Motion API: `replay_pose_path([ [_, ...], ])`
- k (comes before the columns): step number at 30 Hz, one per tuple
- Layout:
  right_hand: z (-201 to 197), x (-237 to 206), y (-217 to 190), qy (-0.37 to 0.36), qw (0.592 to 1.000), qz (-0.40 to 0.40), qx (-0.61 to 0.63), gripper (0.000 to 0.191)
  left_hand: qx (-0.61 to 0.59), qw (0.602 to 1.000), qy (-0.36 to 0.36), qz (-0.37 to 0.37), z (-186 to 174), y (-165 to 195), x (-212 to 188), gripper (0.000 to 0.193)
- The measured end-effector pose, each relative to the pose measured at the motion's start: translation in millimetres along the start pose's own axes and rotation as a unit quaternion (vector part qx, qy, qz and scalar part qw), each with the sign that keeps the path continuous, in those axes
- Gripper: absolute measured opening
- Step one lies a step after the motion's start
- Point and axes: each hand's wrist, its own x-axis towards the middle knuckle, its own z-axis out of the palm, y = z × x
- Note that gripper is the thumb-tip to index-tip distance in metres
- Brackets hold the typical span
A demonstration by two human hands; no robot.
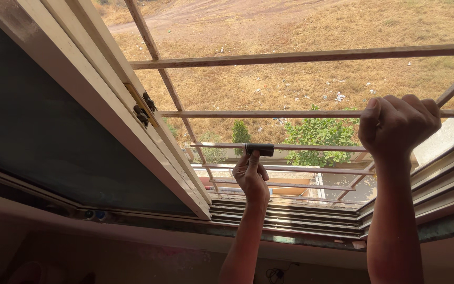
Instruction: The person uses a small brush to clean the horizontal bars of a metal window grille. They hold the grille with one hand while scrubbing each bar with the other, moving along the length of the bars repeatedly.
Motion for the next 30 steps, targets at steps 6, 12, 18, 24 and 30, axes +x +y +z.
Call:
replay_pose_path([
  [6,2.6,-2.1,3.1,-0.008,1.0,0.0,-0.008,0.05,-0.007,0.999,0.031,0.002,-24.9,15.4,17.1,0.014],
  [12,-0.9,2.0,-1.5,-0.005,1.0,0.002,-0.014,0.05,-0.084,0.996,-0.002,0.003,-29.1,28.2,29.7,0.011],
  [18,-5.2,6.6,-3.9,-0.007,1.0,0.004,-0.011,0.05,-0.137,0.991,0.004,-0.003,-16.0,26.7,27.7,0.013],
  [24,-2.4,5.4,-1.7,-0.008,1.0,0.002,-0.012,0.05,-0.121,0.992,0.015,0.044,-11.3,23.2,22.6,0.014],
  [30,-2.9,5.5,-2.0,-0.006,1.0,0.0,-0.011,0.049,-0.149,0.985,0.077,0.032,-9.1,25.1,25.7,0.018],
])
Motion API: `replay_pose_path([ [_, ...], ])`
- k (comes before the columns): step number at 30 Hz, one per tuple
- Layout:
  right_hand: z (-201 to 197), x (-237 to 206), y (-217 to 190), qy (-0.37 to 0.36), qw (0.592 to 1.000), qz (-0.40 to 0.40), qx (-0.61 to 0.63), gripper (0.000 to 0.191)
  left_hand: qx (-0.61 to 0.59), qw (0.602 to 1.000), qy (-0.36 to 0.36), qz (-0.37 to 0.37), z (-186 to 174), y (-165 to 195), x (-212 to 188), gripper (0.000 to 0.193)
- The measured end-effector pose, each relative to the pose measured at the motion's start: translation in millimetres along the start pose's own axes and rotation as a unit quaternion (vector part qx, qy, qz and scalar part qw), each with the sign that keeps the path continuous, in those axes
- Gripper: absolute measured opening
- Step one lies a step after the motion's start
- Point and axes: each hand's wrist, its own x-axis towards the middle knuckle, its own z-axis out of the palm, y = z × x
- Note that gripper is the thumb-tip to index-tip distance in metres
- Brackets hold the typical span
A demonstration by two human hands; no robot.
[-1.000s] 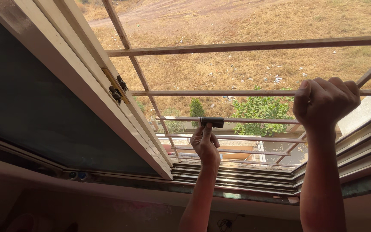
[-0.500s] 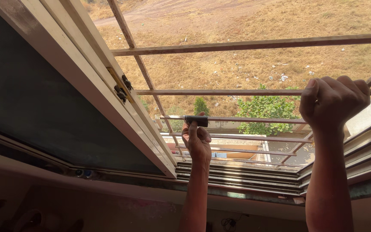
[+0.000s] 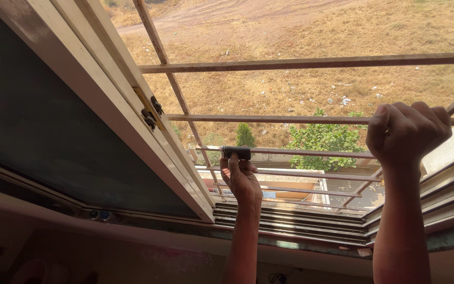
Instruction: The person uses a small brush to clean the horizontal bars of a metal window grille. They hold the grille with one hand while scrubbing each bar with the other, moving along the length of the bars repeatedly.
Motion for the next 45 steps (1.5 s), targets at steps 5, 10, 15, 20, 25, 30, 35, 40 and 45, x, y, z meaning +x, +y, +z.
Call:
replay_pose_path([
  [5,-1.9,1.1,0.1,-0.001,1.0,0.002,-0.006,0.047,-0.005,1.0,0.017,0.008,-6.6,6.1,10.6,0.021],
  [10,-0.3,1.9,2.2,-0.003,1.0,0.007,-0.014,0.047,0.013,0.998,0.012,0.057,-14.5,17.9,26.0,0.029],
  [15,3.0,-0.4,2.6,0.001,1.0,-0.001,-0.008,0.048,0.026,0.998,0.017,0.059,-17.4,17.0,27.3,0.034],
  [20,-0.9,4.4,-0.6,0.0,1.0,0.001,0.008,0.049,0.008,0.999,-0.003,0.041,-19.4,16.5,24.8,0.028],
  [25,-19.1,5.5,-10.2,0.007,0.998,-0.004,0.067,0.039,0.022,1.0,-0.01,0.017,-10.1,5.4,9.6,0.018],
  [30,-43.2,-41.5,-45.7,0.083,0.984,0.039,0.152,0.026,0.038,0.995,-0.079,-0.037,8.1,-16.3,-16.9,0.009],
  [35,-31.8,-95.7,-103.1,-0.077,0.924,0.159,0.339,0.01,0.061,0.985,-0.126,-0.099,15.8,-40.2,-43.8,0.005],
  [40,2.1,-105.2,-119.4,-0.168,0.802,0.319,0.477,0.035,0.05,0.975,-0.169,-0.138,17.9,-57.8,-57.2,0.004],
  [45,27.2,-111.7,-121.2,-0.118,0.651,0.419,0.622,0.04,0.067,0.965,-0.164,-0.194,22.6,-67.5,-70.3,0.008],
])
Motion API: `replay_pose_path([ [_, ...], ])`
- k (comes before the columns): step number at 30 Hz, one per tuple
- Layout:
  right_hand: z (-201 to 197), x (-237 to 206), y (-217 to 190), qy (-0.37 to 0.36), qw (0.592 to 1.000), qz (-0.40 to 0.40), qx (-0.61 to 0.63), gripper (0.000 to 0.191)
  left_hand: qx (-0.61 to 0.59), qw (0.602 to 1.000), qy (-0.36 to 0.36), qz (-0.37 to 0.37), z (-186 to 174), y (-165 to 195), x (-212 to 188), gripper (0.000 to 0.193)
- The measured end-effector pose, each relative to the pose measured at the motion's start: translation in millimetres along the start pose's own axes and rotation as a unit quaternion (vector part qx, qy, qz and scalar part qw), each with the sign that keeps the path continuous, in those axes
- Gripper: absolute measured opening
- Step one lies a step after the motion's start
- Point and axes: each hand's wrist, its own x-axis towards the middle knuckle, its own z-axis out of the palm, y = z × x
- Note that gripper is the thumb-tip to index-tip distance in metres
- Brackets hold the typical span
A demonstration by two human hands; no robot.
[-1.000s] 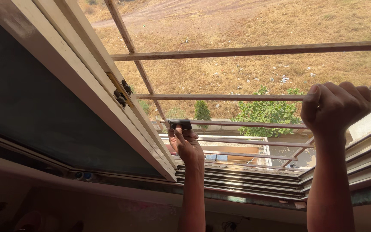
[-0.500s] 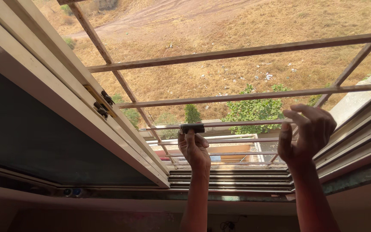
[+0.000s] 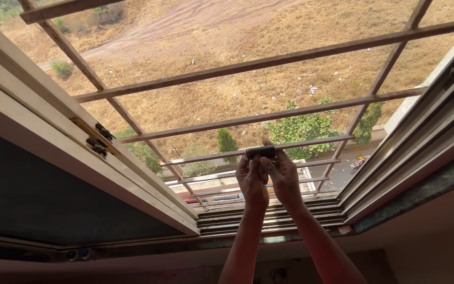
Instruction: The person uses a small brush to clean the horizontal bars of a metal window grille. They hold the grille with one hand while scrubbing each bar with the other, moving along the length of the bars repeatedly.
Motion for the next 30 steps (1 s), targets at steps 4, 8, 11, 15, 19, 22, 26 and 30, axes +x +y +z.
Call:
replay_pose_path([
  [4,-11.9,5.0,9.0,0.015,0.993,0.011,0.12,0.022,0.041,0.998,-0.047,0.003,5.2,-1.7,-0.6,0.01],
  [8,-22.1,10.3,9.6,0.046,0.987,0.022,0.149,0.019,0.095,0.994,-0.046,-0.003,11.8,-3.2,1.7,0.013],
  [11,-33.3,12.6,6.1,0.071,0.989,0.008,0.132,0.019,0.103,0.994,-0.043,-0.002,19.9,-9.9,1.0,0.016],
  [15,-49.4,12.1,-1.0,0.092,0.985,0.005,0.143,0.021,0.12,0.991,-0.064,0.003,32.4,-23.8,-1.8,0.018],
  [19,-64.2,13.9,-5.1,0.11,0.981,-0.005,0.157,0.023,0.155,0.986,-0.046,-0.025,45.5,-37.6,-3.7,0.02],
  [22,-72.7,16.9,-6.5,0.12,0.977,-0.018,0.177,0.023,0.185,0.98,-0.06,-0.037,53.8,-44.1,-2.1,0.021],
  [26,-73.9,18.1,-6.6,0.155,0.966,-0.027,0.205,0.022,0.191,0.978,-0.061,-0.062,60.5,-49.3,-1.4,0.021],
  [30,-67.6,21.6,-5.6,0.175,0.953,-0.028,0.246,0.023,0.187,0.978,-0.068,-0.061,59.1,-48.1,2.4,0.02],
])
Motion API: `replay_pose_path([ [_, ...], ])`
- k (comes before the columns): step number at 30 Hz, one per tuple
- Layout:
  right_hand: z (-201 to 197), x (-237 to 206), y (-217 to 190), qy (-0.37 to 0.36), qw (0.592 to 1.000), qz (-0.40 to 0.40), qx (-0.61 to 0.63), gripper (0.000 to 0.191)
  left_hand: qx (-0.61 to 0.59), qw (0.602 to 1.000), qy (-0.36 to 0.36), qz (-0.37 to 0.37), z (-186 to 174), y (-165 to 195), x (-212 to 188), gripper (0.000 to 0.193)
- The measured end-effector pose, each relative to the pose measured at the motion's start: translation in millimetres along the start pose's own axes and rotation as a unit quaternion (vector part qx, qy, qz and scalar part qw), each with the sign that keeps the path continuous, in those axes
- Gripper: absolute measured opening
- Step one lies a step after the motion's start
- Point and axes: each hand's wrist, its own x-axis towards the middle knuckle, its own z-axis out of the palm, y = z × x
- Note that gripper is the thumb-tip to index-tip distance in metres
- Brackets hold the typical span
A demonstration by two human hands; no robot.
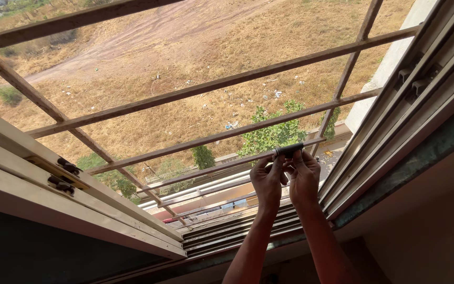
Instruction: The person uses a small brush to clean the horizontal bars of a metal window grille. They hold the grille with one hand while scrubbing each bar with the other, moving along the length of the bars repeatedly.
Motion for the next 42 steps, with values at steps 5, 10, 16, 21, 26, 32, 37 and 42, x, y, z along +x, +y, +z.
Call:
replay_pose_path([
  [5,6.4,-4.8,5.9,0.01,1.0,0.003,0.013,0.022,0.006,1.0,-0.002,0.005,-9.0,2.8,-0.9,0.021],
  [10,12.5,-8.1,7.4,0.024,1.0,0.006,0.005,0.022,0.014,1.0,0.005,-0.014,-13.1,7.3,-0.6,0.022],
  [16,23.3,-17.4,18.0,0.02,0.999,-0.003,-0.03,0.024,0.028,0.999,-0.001,-0.016,-29.5,19.1,-1.3,0.021],
  [21,35.2,-26.8,31.5,-0.012,0.998,-0.001,-0.061,0.025,0.018,1.0,0.015,-0.003,-49.2,31.6,-2.1,0.022],
  [26,56.2,-40.5,51.8,-0.03,0.996,0.03,-0.083,0.025,0.031,0.999,0.015,0.035,-87.9,45.4,-8.2,0.018],
  [32,79.0,-57.4,80.3,-0.062,0.991,0.053,-0.103,0.026,0.147,0.982,0.05,0.107,-159.2,42.6,-33.0,0.016],
  [37,75.4,-61.4,87.5,-0.073,0.982,0.038,-0.17,0.031,0.299,0.939,0.03,0.166,-217.4,32.0,-54.2,0.016],
  [42,62.7,-52.8,82.3,-0.012,0.994,0.043,-0.102,0.027,0.521,0.809,-0.017,0.271,-240.6,38.5,-62.6,0.013],
])
